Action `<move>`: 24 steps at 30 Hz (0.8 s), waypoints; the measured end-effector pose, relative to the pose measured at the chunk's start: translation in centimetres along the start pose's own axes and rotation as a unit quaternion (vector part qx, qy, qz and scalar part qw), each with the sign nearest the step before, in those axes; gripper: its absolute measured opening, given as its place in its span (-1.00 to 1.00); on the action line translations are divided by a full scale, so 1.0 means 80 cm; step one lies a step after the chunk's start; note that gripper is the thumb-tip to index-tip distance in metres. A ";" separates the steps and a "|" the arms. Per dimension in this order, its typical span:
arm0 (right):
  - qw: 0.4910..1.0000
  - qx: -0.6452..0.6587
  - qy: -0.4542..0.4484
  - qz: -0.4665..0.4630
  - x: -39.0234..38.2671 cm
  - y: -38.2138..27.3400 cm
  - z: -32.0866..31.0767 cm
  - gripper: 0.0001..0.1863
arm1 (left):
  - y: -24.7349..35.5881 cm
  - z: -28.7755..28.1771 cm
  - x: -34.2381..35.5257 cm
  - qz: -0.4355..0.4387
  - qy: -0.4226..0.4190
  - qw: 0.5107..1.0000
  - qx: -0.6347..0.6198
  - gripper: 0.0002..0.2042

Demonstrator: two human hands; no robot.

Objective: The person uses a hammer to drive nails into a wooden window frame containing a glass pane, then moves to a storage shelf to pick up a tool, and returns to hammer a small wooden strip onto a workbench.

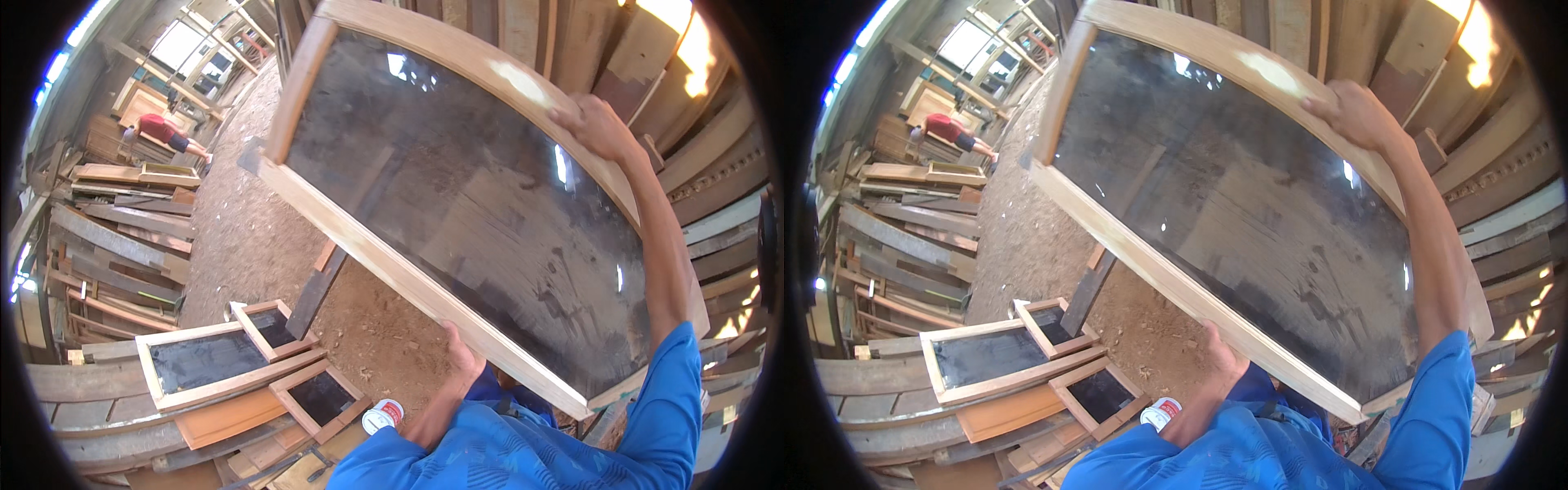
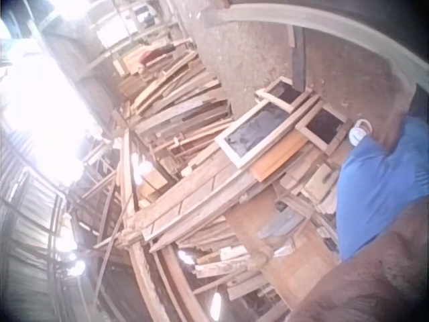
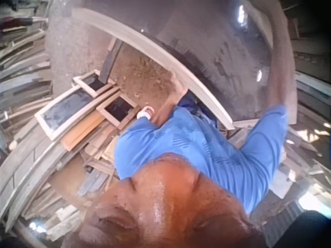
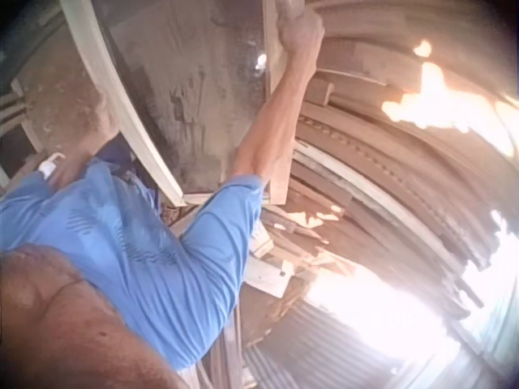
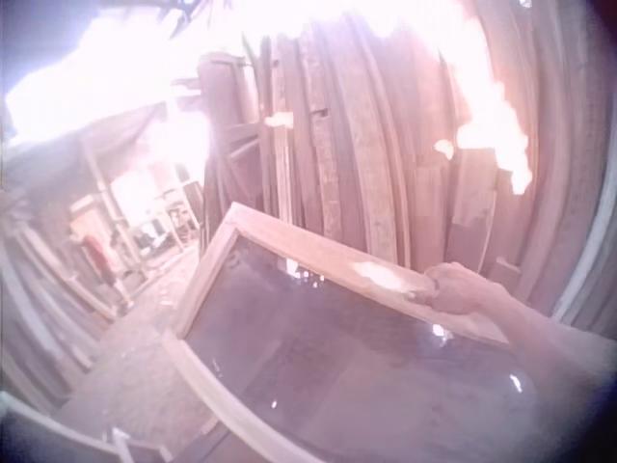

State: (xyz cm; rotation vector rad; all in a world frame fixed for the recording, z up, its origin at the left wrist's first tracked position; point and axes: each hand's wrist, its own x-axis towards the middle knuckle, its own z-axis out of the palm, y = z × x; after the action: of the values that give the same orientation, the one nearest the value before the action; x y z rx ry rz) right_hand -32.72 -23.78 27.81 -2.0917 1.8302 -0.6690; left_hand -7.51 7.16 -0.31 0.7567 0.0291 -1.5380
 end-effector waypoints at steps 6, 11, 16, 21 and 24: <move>0.985 -0.021 -0.153 0.077 -0.049 0.092 0.117 -0.24 | -0.017 -0.113 -0.057 -0.156 0.115 0.975 0.107 -0.23; 0.970 -0.020 -0.199 0.140 -0.072 0.120 0.204 -0.26 | -0.028 -0.157 -0.081 -0.239 0.097 0.961 0.103 -0.24; 0.973 0.022 -0.209 0.096 -0.078 0.156 0.274 -0.27 | -0.029 -0.154 -0.096 -0.257 0.094 0.954 0.126 -0.21; 0.969 0.022 -0.232 0.086 -0.080 0.175 0.311 -0.28 | -0.035 -0.152 -0.112 -0.275 0.100 0.940 0.173 -0.20; 0.960 0.046 -0.265 0.085 -0.084 0.182 0.331 -0.28 | -0.046 -0.155 -0.117 -0.291 0.117 0.931 0.185 -0.28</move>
State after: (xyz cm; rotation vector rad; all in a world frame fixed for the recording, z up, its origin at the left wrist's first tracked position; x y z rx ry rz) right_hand -32.16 -21.82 -3.09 -1.7978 1.6064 -0.1230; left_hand -6.17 21.55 -7.07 1.3152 0.1571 -2.0350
